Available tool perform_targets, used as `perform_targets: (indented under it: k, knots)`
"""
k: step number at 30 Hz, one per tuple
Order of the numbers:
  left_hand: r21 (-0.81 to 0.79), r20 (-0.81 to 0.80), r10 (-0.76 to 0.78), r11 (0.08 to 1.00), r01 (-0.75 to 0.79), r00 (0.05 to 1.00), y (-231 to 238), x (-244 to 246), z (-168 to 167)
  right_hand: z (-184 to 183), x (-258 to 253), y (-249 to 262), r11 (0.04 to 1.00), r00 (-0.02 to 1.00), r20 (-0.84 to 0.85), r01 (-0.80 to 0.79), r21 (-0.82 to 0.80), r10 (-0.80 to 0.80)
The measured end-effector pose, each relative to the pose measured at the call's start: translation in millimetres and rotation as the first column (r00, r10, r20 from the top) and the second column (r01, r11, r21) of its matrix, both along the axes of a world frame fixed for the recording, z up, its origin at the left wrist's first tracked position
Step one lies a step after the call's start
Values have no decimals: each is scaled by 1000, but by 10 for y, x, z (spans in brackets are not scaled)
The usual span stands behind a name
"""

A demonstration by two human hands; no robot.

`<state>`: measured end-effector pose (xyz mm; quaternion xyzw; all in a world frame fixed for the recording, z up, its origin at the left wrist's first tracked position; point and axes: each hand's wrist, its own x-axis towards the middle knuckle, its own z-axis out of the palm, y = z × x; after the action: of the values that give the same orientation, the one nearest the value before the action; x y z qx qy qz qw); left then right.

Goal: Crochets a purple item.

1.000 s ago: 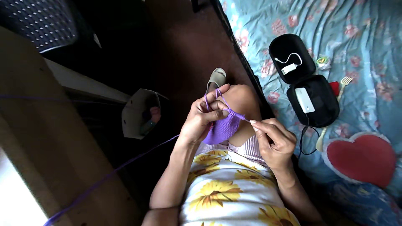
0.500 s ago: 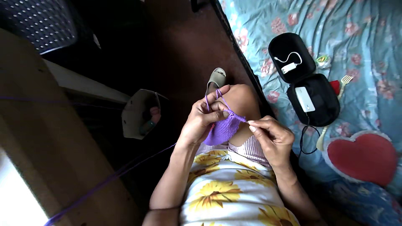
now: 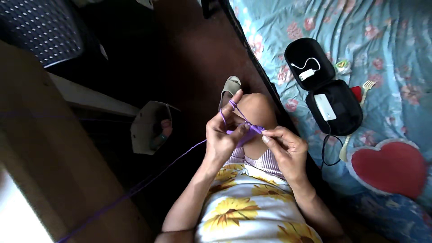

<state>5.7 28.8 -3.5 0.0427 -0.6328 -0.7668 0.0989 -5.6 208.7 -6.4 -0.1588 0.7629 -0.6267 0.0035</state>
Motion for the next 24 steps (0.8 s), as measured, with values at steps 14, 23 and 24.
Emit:
perform_targets:
  k: [14, 23, 24]
  knots:
    - [125, -219, 129, 987, -103, 967, 226, 33, -142, 76, -27, -28, 990, 988, 147, 58, -129, -39]
    - [221, -111, 4, 975, 21, 994, 21, -10, -39, -82, 5, 1, 938, 858, -505, 248, 241, -98]
    - [235, -91, -23, 971, 44, 996, -20, -12, -26, -82, 2, 7, 934, 845, -528, 251, 253, -84]
